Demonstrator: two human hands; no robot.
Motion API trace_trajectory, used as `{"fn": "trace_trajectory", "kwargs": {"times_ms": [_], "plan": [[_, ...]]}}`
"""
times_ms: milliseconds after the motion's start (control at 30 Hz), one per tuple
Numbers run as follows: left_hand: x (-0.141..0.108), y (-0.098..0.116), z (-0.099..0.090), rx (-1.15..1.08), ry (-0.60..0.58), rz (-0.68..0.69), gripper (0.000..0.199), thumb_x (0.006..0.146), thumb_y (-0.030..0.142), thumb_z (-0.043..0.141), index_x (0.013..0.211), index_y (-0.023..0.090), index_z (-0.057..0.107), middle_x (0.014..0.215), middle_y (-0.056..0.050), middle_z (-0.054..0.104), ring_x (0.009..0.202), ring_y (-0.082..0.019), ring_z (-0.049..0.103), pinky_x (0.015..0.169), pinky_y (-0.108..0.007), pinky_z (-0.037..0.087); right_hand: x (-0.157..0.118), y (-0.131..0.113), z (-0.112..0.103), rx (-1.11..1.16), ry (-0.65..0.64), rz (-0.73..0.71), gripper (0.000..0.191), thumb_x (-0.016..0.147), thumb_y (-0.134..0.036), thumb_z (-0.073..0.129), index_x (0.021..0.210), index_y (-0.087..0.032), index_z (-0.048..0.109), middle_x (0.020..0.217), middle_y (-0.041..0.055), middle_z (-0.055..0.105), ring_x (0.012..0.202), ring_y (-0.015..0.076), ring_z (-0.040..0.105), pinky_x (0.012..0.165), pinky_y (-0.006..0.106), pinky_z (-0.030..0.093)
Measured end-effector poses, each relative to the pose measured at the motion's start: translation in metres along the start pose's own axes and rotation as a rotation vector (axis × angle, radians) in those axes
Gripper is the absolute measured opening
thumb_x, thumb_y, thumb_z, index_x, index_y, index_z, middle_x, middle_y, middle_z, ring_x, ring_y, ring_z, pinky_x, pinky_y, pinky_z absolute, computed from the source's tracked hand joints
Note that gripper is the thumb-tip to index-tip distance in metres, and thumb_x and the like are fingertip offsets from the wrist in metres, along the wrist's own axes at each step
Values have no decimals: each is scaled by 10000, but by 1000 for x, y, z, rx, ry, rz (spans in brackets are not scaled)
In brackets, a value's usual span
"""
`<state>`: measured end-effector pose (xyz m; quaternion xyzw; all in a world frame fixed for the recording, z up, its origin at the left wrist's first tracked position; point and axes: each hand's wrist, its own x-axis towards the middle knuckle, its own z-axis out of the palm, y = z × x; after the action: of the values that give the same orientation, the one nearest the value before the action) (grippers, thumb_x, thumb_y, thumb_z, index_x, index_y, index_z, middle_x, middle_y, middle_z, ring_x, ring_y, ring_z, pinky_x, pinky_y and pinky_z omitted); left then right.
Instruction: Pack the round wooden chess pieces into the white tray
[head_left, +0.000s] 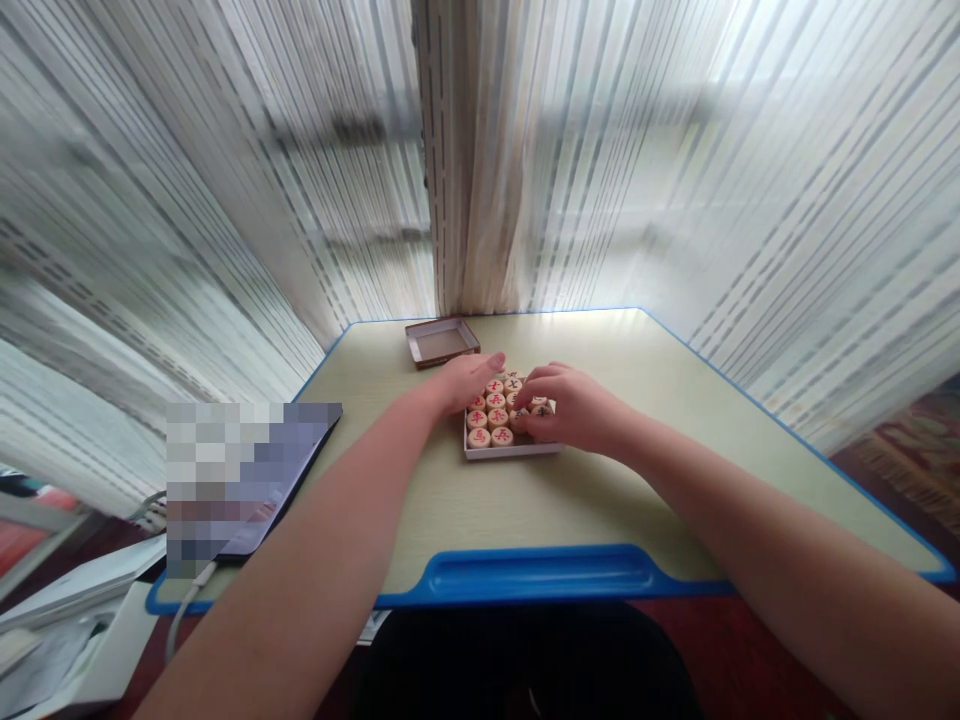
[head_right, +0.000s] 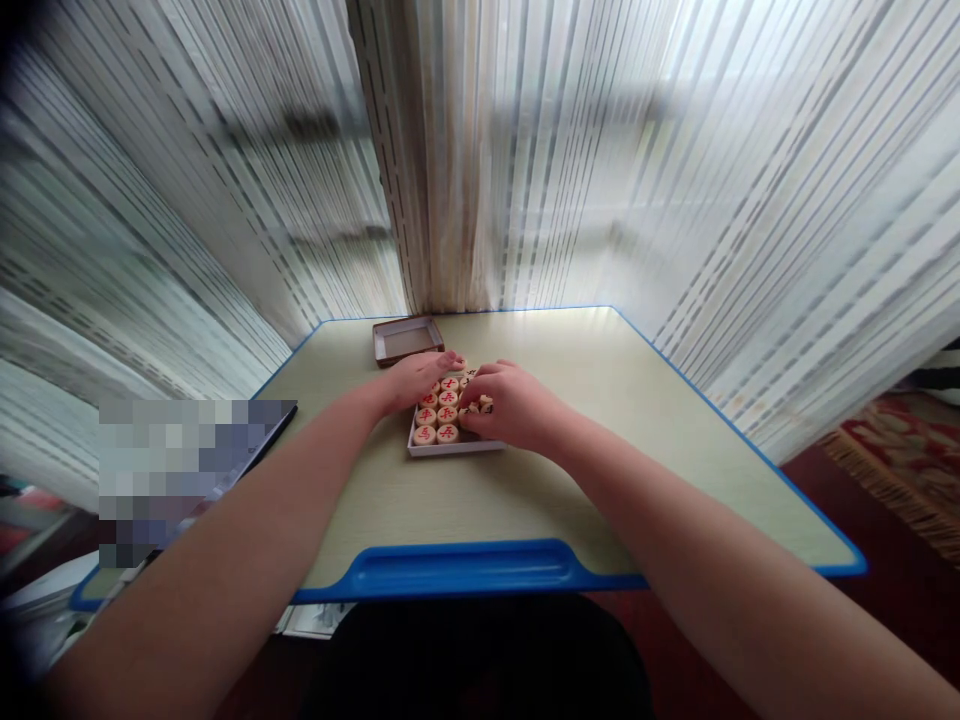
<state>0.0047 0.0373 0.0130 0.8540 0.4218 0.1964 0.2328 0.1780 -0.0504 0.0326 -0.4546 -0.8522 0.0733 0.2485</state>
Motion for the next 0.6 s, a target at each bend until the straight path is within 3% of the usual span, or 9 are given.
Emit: {"fn": "trace_trajectory", "kwargs": {"times_ms": [267, 600], "plan": [[-1, 4, -2, 42, 3, 4, 739, 873, 607, 125, 1038, 131, 665, 1111, -91, 654, 1068, -217, 555, 959, -284, 384, 2, -4, 7, -95, -46, 68, 154, 626, -188, 663, 779, -204, 673, 789, 43, 619, 796, 198, 550, 755, 297, 427], [-2, 7, -2, 58, 13, 50, 665, 889, 566, 165, 909, 132, 669, 983, -76, 674, 976, -210, 571, 898, -290, 413, 3, -9, 1, -36, -58, 108, 64, 632, -174, 632, 691, -198, 643, 731, 31, 598, 750, 179, 539, 712, 279, 412]]}}
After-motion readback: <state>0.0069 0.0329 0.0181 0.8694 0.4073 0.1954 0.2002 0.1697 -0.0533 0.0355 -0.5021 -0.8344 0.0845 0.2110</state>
